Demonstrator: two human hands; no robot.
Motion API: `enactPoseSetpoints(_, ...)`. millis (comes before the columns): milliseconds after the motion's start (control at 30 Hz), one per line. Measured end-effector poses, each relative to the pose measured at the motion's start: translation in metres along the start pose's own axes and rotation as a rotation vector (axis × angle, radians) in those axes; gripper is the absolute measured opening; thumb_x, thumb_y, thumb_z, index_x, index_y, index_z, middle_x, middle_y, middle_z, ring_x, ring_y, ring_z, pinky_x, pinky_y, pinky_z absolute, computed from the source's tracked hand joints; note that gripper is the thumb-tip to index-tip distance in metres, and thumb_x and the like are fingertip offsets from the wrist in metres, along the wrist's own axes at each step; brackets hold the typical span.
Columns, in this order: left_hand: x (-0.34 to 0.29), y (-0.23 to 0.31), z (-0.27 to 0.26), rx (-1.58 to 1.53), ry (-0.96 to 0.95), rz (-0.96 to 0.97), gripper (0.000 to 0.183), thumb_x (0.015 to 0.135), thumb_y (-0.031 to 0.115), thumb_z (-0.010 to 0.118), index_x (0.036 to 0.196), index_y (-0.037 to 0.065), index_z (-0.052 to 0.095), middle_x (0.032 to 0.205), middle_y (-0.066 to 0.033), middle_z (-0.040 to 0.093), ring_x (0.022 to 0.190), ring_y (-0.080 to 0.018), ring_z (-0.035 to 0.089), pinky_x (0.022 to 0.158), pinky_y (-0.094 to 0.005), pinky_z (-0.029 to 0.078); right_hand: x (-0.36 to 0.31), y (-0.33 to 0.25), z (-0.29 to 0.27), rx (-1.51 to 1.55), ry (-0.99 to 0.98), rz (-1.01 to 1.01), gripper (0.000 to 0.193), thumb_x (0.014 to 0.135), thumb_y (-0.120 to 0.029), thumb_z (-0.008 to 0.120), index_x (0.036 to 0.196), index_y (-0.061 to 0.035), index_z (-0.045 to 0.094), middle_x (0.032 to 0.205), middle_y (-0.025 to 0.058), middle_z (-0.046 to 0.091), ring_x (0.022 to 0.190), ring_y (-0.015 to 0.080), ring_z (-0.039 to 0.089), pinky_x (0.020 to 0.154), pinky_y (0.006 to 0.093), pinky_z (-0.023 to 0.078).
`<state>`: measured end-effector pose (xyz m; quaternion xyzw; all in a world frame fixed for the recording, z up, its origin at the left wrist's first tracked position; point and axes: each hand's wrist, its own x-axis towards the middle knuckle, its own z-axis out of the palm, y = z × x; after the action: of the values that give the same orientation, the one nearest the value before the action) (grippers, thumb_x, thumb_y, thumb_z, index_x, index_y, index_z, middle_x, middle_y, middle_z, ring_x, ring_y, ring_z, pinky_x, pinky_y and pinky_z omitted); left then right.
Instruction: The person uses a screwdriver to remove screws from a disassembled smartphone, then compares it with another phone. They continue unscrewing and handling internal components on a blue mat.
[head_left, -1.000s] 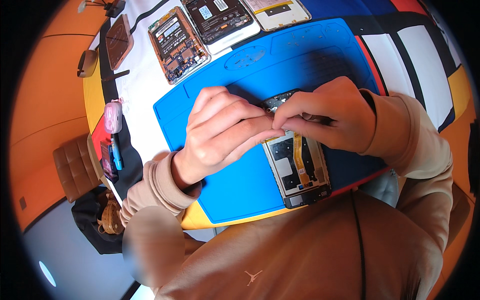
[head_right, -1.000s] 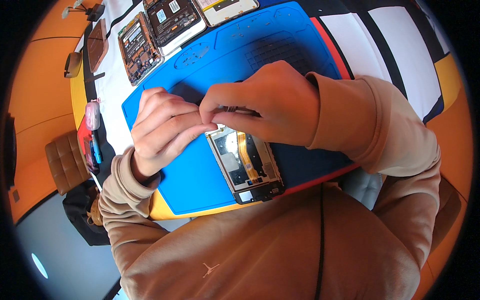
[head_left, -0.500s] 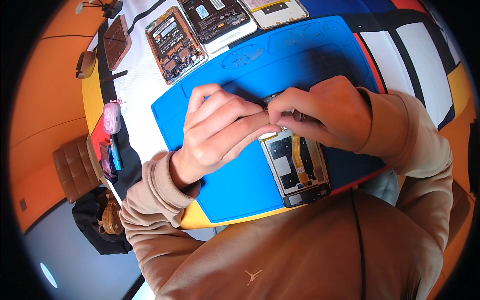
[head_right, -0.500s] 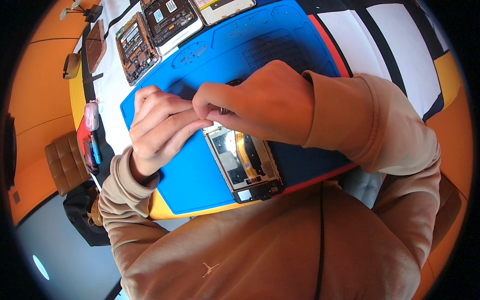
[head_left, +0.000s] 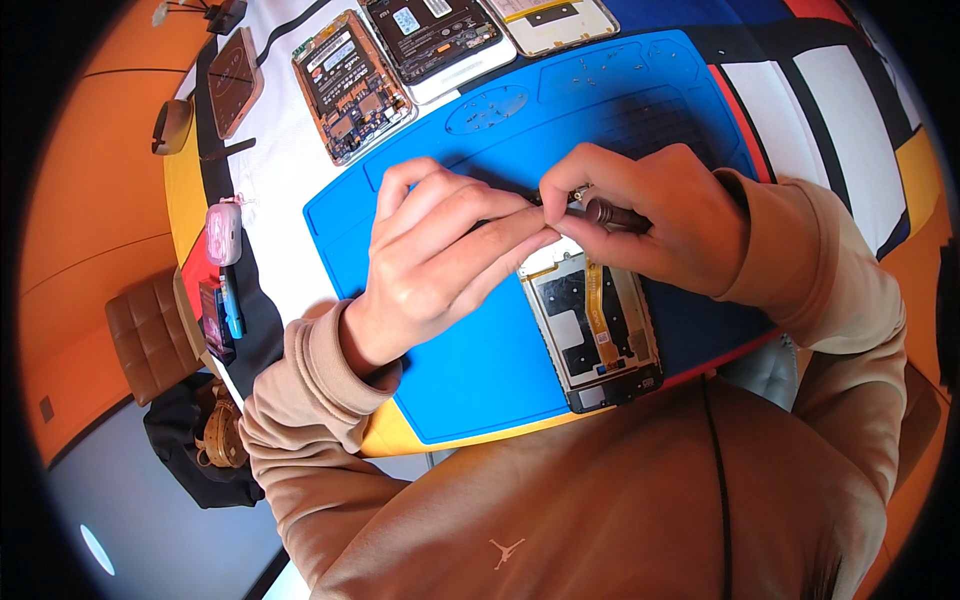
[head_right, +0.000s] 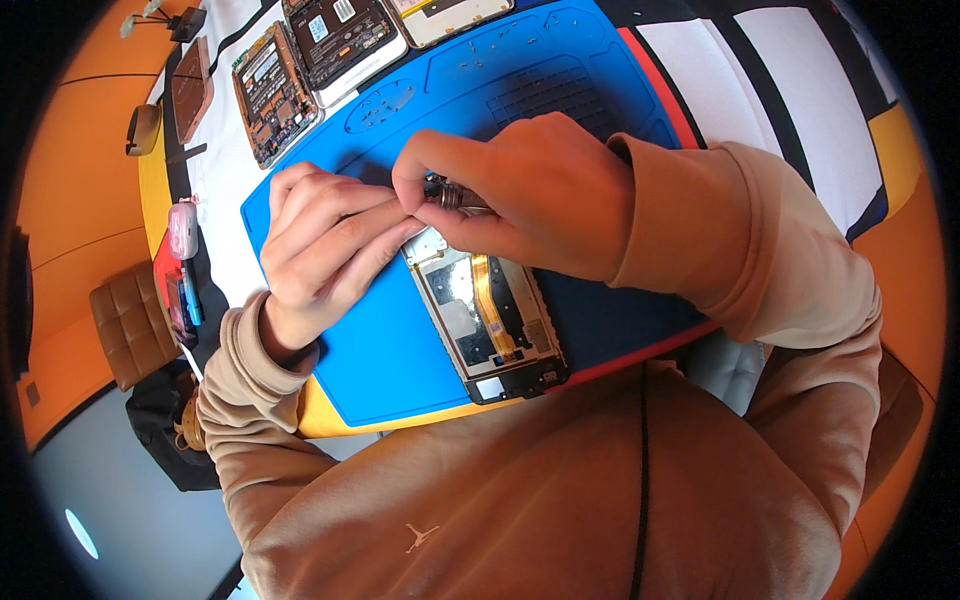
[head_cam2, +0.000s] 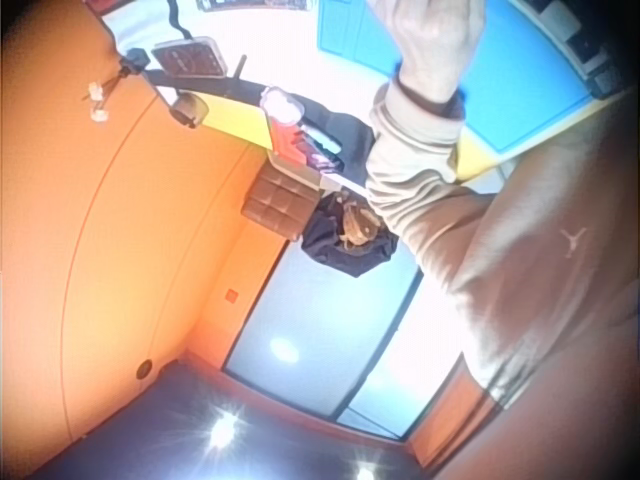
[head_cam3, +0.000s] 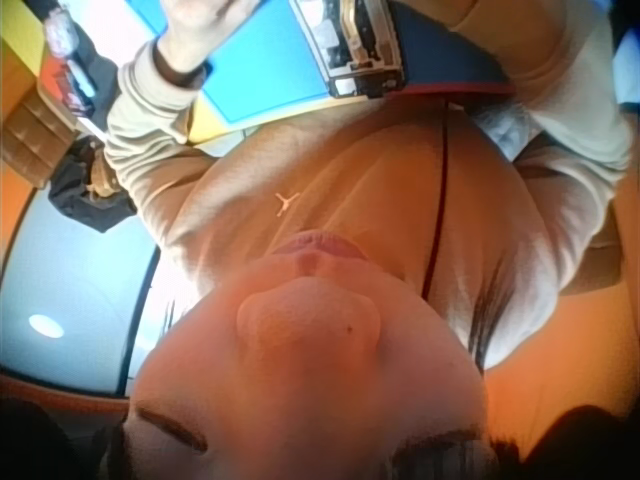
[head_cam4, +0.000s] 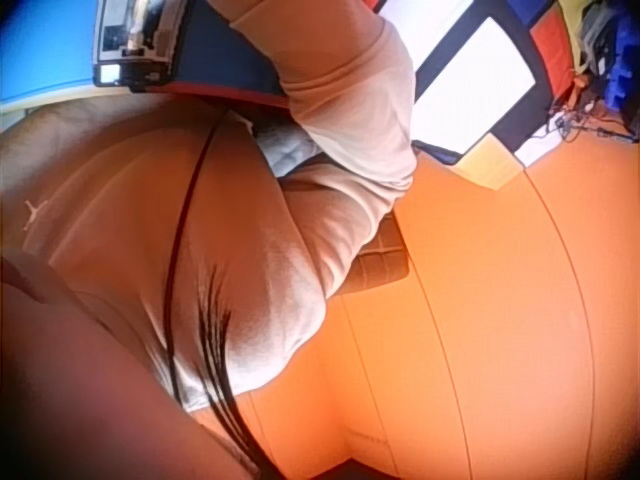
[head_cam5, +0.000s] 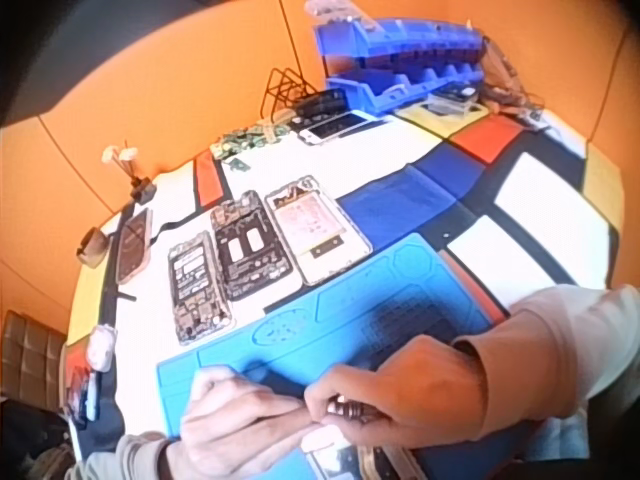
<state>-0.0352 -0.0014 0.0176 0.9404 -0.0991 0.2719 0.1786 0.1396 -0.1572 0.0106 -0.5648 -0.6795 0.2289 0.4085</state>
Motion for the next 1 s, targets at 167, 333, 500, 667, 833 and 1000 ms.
enactPoseSetpoints(167, 0.001, 0.0, 0.0, -0.037, 0.05, -0.065, 0.019, 0.072, 0.006, 0.081, 0.091, 0.006, 0.075, 0.085, -0.0026, 0.069, 0.074, -0.0185, 0.06, 0.072, -0.031, 0.043, 0.003, -0.008, -0.01, 0.06, 0.011, 0.097, 0.013, 0.093, -0.003, 0.065, 0.102, -0.0066, 0.057, 0.066, 0.0012, 0.051, 0.057, 0.0035, 0.046, 0.053, 0.0217, 0.036)
enactPoseSetpoints(333, 0.001, -0.001, 0.001, -0.061, 0.07, -0.147, 0.014, 0.075, 0.004, 0.079, 0.088, 0.006, 0.075, 0.084, -0.0029, 0.07, 0.074, -0.0179, 0.061, 0.072, -0.0301, 0.042, 0.005, -0.004, -0.024, 0.042, 0.075, 0.202, 0.012, 0.09, -0.002, 0.066, 0.099, -0.0068, 0.059, 0.066, -0.0032, 0.046, 0.057, 0.0018, 0.038, 0.052, 0.0212, 0.028)
enactPoseSetpoints(500, -0.001, -0.003, 0.002, -0.059, 0.08, -0.224, 0.009, 0.076, 0.004, 0.077, 0.085, 0.006, 0.074, 0.082, -0.0031, 0.07, 0.075, -0.0187, 0.062, 0.075, -0.0304, 0.043, 0.009, 0.01, -0.04, -0.187, -0.015, 0.232, 0.011, 0.089, -0.001, 0.066, 0.098, -0.0061, 0.062, 0.065, -0.0016, 0.044, 0.057, 0.0029, 0.037, 0.052, 0.0226, 0.028)
enactPoseSetpoints(667, -0.003, -0.004, 0.003, -0.055, 0.065, -0.234, 0.015, 0.074, 0.0, 0.072, 0.088, 0.007, 0.073, 0.085, -0.0042, 0.07, 0.076, -0.0205, 0.06, 0.077, -0.0316, 0.043, 0.012, 0.002, -0.047, -0.264, -0.021, 0.165, 0.015, 0.088, -0.002, 0.069, 0.1, -0.0083, 0.065, 0.057, 0.0, 0.04, 0.051, 0.0059, 0.034, 0.049, 0.0244, 0.028)
enactPoseSetpoints(833, -0.005, -0.004, 0.002, -0.084, 0.023, -0.269, 0.025, 0.073, -0.006, 0.063, 0.094, 0.003, 0.074, 0.09, -0.0084, 0.069, 0.079, -0.0237, 0.06, 0.081, -0.0327, 0.043, 0.01, -0.004, -0.024, -0.335, -0.107, -0.079, 0.02, 0.083, -0.009, 0.077, 0.101, -0.0129, 0.068, 0.055, 0.0025, 0.049, 0.046, 0.0148, 0.049, 0.046, 0.0289, 0.036)
enactPoseSetpoints(1000, -0.008, -0.005, 0.004, -0.072, 0.014, -0.277, 0.026, 0.072, -0.006, 0.064, 0.094, 0.004, 0.074, 0.089, -0.0082, 0.069, 0.079, -0.023, 0.06, 0.082, -0.0324, 0.043, 0.004, 0.006, -0.012, -0.487, -0.11, -0.229, 0.024, 0.079, -0.011, 0.079, 0.101, -0.0135, 0.068, 0.059, 0.0017, 0.057, 0.049, 0.0199, 0.056, 0.046, 0.0319, 0.04)
